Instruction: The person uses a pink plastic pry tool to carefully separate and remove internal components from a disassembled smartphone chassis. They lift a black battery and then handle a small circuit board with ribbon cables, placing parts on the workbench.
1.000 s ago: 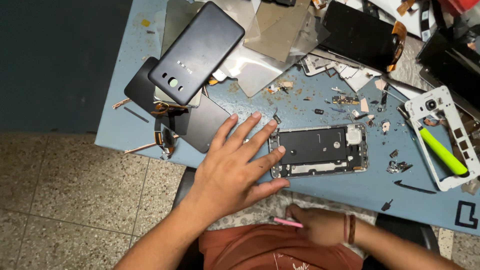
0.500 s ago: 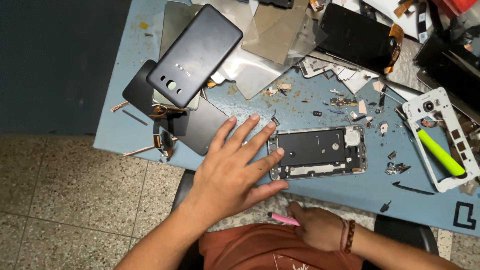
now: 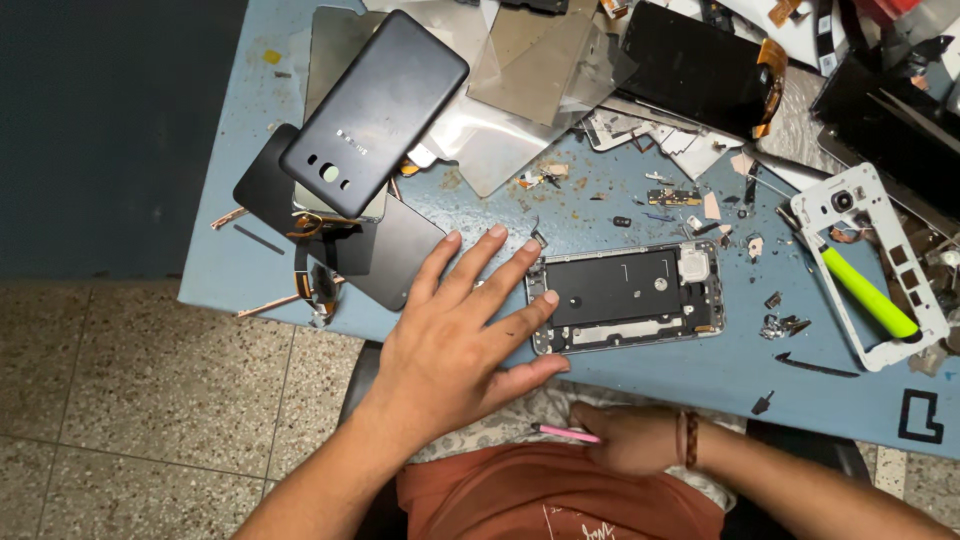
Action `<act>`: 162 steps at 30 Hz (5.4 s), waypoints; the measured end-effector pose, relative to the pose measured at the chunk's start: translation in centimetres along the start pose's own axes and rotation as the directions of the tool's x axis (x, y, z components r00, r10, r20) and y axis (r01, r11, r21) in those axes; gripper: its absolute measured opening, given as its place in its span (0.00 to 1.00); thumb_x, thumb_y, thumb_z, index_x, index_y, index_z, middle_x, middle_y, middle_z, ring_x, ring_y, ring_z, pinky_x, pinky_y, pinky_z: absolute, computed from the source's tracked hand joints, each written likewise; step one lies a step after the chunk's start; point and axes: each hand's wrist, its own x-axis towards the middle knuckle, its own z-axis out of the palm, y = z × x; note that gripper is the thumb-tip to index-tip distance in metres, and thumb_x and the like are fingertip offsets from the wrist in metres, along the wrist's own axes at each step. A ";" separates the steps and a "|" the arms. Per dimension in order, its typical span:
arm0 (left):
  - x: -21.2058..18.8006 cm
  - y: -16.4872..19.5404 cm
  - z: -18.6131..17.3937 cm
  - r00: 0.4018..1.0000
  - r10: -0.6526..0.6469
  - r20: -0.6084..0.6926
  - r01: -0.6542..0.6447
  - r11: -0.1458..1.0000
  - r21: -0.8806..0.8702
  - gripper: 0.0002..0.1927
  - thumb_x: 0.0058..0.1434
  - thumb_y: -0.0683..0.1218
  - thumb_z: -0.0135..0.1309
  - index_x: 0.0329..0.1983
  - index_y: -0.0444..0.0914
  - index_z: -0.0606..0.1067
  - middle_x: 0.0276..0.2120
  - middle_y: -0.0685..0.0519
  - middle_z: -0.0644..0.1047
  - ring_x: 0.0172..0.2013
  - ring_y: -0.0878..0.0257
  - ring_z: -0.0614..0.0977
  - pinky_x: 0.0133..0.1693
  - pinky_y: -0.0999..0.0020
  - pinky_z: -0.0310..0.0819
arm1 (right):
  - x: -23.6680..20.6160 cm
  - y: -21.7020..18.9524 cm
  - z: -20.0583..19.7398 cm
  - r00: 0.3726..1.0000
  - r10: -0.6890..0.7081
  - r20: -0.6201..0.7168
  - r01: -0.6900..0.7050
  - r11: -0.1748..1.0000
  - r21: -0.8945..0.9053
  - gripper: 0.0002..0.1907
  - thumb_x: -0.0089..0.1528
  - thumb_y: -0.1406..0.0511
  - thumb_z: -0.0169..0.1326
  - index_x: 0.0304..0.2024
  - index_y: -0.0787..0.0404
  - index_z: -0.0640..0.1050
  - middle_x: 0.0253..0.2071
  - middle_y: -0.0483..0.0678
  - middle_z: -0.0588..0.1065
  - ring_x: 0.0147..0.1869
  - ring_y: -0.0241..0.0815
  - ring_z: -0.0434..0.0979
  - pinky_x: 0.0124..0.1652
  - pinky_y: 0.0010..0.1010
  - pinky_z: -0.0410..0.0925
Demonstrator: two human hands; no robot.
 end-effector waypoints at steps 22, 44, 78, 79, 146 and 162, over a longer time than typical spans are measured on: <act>0.0 0.0 -0.1 1.000 0.006 -0.008 -0.006 1.000 -0.001 0.25 0.58 0.61 0.65 0.51 0.42 0.82 0.63 0.43 0.73 0.67 0.44 0.70 0.68 0.40 0.57 | 1.8 2.9 0.6 0.979 -0.203 0.019 0.185 0.927 0.327 0.17 0.59 0.64 0.48 0.51 0.57 0.68 0.38 0.45 0.71 0.42 0.37 0.69 0.42 0.33 0.66; 0.0 0.1 -0.1 1.000 0.004 -0.011 -0.004 1.000 -0.002 0.25 0.58 0.61 0.65 0.50 0.41 0.81 0.66 0.44 0.71 0.68 0.44 0.68 0.68 0.40 0.57 | -10.9 -5.7 -2.6 0.917 -0.253 -0.309 0.273 0.962 0.023 0.14 0.63 0.57 0.56 0.48 0.54 0.81 0.41 0.50 0.82 0.44 0.51 0.83 0.42 0.40 0.74; -0.4 0.0 -0.2 0.996 0.085 0.013 -0.085 0.996 0.029 0.20 0.63 0.59 0.63 0.56 0.49 0.79 0.71 0.45 0.65 0.70 0.45 0.66 0.69 0.42 0.57 | -14.0 -2.9 -3.4 0.654 -0.561 -0.507 0.658 0.753 0.017 0.18 0.73 0.58 0.42 0.45 0.62 0.79 0.44 0.50 0.78 0.51 0.47 0.81 0.51 0.40 0.72; -0.4 0.1 -0.2 0.997 0.082 0.011 -0.082 0.996 0.026 0.21 0.63 0.59 0.63 0.56 0.48 0.79 0.71 0.45 0.65 0.70 0.45 0.66 0.69 0.42 0.58 | -14.0 -2.6 -3.2 0.669 -0.524 -0.526 0.667 0.736 0.114 0.19 0.73 0.57 0.43 0.45 0.63 0.80 0.45 0.50 0.77 0.49 0.46 0.79 0.49 0.39 0.74; 0.2 0.1 -0.5 0.999 0.042 0.008 -0.041 0.999 -0.035 0.23 0.61 0.59 0.63 0.54 0.42 0.80 0.69 0.41 0.68 0.67 0.45 0.70 0.67 0.44 0.61 | -10.4 -8.7 -5.3 -0.076 -0.595 -0.800 0.284 0.756 -0.589 0.15 0.49 0.74 0.61 0.40 0.60 0.80 0.41 0.52 0.73 0.45 0.49 0.81 0.43 0.34 0.75; 0.2 0.1 -0.4 0.999 0.040 0.001 -0.040 0.997 -0.060 0.24 0.60 0.58 0.64 0.55 0.41 0.80 0.68 0.40 0.68 0.65 0.46 0.73 0.67 0.43 0.61 | -12.5 -11.5 -9.8 0.261 -0.584 -0.769 -0.065 0.784 -0.617 0.17 0.57 0.61 0.64 0.48 0.57 0.80 0.36 0.47 0.76 0.32 0.46 0.78 0.31 0.35 0.70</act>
